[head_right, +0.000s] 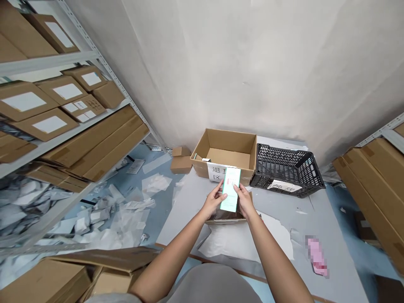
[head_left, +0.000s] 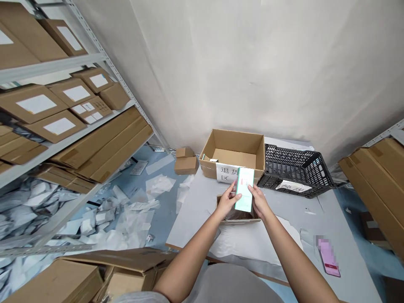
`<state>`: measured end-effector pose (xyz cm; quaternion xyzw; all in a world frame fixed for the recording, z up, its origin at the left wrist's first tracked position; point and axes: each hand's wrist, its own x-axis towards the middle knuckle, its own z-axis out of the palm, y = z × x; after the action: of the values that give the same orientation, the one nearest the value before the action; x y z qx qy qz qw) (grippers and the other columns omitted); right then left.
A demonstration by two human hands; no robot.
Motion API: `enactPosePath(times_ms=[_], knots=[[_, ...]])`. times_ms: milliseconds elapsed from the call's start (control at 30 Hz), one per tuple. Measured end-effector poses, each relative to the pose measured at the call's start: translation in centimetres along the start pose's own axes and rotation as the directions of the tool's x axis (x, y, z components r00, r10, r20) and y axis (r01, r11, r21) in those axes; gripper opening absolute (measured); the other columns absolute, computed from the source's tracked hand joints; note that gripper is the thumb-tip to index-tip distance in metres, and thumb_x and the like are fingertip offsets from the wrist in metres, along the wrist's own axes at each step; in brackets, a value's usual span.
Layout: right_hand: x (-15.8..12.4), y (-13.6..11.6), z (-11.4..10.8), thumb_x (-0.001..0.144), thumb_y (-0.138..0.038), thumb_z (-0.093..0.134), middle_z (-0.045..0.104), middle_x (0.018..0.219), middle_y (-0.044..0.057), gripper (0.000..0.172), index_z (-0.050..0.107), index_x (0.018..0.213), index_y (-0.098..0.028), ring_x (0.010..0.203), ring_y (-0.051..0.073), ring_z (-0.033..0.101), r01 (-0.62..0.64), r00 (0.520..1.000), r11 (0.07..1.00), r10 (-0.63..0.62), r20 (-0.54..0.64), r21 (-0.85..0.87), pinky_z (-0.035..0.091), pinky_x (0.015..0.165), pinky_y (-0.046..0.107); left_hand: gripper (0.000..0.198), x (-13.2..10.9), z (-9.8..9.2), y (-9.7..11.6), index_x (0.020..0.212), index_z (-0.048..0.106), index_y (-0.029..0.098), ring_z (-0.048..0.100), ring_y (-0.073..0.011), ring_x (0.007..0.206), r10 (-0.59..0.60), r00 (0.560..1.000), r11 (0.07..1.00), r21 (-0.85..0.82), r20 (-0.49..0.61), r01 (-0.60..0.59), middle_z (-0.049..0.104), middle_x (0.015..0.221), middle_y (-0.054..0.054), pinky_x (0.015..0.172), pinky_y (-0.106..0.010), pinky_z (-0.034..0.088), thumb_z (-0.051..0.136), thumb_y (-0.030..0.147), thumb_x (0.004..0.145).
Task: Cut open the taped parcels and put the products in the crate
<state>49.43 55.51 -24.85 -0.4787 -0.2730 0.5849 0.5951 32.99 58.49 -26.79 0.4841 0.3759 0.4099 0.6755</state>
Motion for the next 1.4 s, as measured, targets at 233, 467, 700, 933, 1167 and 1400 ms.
enactPosePath(times_ms=[233,467,700,933,1167,1400], knots=[[0.3,0.0,-0.1,0.073,-0.066,0.087,0.082,0.12,0.008,0.07,0.069,0.127,-0.026,0.113,0.034,0.076,0.007,0.998,0.998,-0.01,-0.067,-0.054,0.064,0.094,0.05,0.084,0.2,0.5,0.1,0.146,0.065,0.02,0.068,-0.0198,0.092,0.017,0.982,0.99,0.143,-0.187,0.01,0.068,0.117,-0.009,0.086,-0.035,0.059,0.094,0.051,0.073],[-0.1,0.6,0.3,0.07,-0.056,0.092,0.081,0.117,0.009,0.061,0.067,0.117,-0.025,0.108,0.032,0.076,0.001,0.998,0.997,-0.006,-0.066,-0.079,0.062,0.095,0.05,0.087,-2.6,2.1,2.4,0.152,0.056,0.03,0.065,-0.0327,0.117,0.246,0.95,0.663,0.749,-0.194,-0.019,0.063,0.126,-0.009,0.099,-0.041,0.054,0.092,0.046,0.074],[-0.5,0.3,-1.4,0.068,-0.051,0.092,0.079,0.117,0.004,0.058,0.058,0.11,-0.03,0.105,0.029,0.075,0.013,1.0,1.0,-0.013,0.013,-0.008,0.06,0.093,0.044,0.048,-3.2,0.2,2.4,0.149,0.057,0.031,0.068,-0.0216,0.102,0.309,0.95,0.719,0.642,0.048,-0.266,0.062,0.122,-0.007,0.09,-0.033,0.056,0.058,0.045,0.103],[-1.7,1.5,-1.4,0.067,-0.038,0.091,0.071,0.128,0.009,0.074,0.054,0.13,-0.03,0.117,0.032,0.068,0.305,0.945,0.822,-0.324,0.046,-0.482,0.053,0.106,0.05,0.072,-1.6,0.1,6.6,0.148,0.057,0.028,0.064,-0.0296,0.123,0.303,0.953,0.763,0.596,0.012,-0.25,0.062,0.139,-0.01,0.099,-0.037,0.055,0.083,0.043,0.083],[-2.4,1.1,-1.0,0.065,-0.031,0.091,0.063,0.147,0.011,0.09,0.053,0.146,-0.029,0.134,0.036,0.06,0.406,0.91,0.698,-0.37,0.189,-0.591,0.045,0.117,0.053,0.071,-0.4,-0.4,8.7,0.135,0.069,0.029,0.069,-0.0306,0.113,0.277,0.94,0.637,0.694,0.201,-0.336,0.071,0.125,-0.006,0.098,-0.038,0.055,0.091,0.025,0.068],[-1.7,0.0,-1.7,0.062,-0.033,0.097,0.073,0.135,0.009,0.077,0.07,0.134,-0.027,0.127,0.036,0.065,0.345,0.938,0.802,-0.295,0.18,-0.487,0.048,0.115,0.054,0.067,-0.9,-0.8,9.4,0.136,0.07,0.029,0.069,-0.0304,0.115,0.231,0.908,0.697,0.591,0.35,-0.406,0.071,0.128,-0.008,0.098,-0.038,0.055,0.091,0.028,0.072]])
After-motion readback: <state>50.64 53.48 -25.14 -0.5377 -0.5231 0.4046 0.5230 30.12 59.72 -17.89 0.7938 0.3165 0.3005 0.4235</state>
